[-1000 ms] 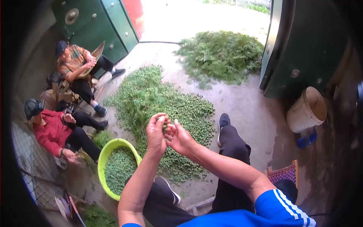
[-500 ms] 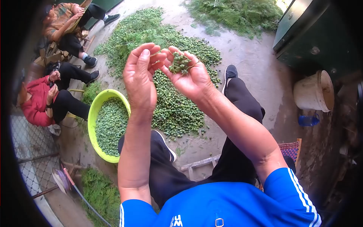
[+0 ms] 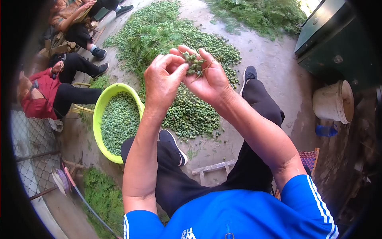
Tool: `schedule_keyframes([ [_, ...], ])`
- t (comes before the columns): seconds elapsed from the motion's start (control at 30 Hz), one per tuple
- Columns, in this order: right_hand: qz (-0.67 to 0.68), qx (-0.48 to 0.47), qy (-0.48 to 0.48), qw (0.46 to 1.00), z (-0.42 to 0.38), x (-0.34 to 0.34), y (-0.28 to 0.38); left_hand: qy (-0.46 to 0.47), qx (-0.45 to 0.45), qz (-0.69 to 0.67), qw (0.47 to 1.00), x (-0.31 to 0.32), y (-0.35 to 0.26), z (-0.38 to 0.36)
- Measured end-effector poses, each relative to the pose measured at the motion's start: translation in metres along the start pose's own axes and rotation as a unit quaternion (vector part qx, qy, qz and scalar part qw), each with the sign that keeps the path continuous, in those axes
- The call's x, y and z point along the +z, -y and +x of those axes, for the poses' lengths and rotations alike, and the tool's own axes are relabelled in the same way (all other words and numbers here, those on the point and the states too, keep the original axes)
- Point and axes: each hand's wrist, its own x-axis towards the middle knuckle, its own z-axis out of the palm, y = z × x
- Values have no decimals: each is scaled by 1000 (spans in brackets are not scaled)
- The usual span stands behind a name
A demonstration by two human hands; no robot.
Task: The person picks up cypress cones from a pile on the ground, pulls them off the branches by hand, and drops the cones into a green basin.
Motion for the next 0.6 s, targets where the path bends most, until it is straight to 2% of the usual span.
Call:
schedule_keyframes([
  [0.07, -10, -5, -25, 1000, -1, 1, 1, 4, -10, -55, 998, 3, 11, 5],
  [0.13, -9, -9, -43, 999, -2, 3, 1, -16, -17, -203, 979, 3, 16, 8],
  [0.2, -21, -9, -47, 999, -3, 4, 3, -5, -13, -227, 974, -4, 15, 11],
  [0.27, -24, -9, -31, 999, -2, 2, 7, -19, -56, -231, 971, -16, 10, 12],
  [0.43, -40, -19, -47, 998, -3, 9, 10, -43, -61, -147, 986, -30, 17, 17],
  [0.5, -46, -17, -46, 998, -4, 10, 10, -142, 77, 80, 984, -25, 10, 15],
  [0.53, -48, -13, -47, 998, -4, 11, 9, -141, 76, 81, 984, -23, 6, 14],
  [0.6, -50, -9, -49, 997, -3, 9, 9, -78, 138, 48, 986, -17, 0, 11],
])
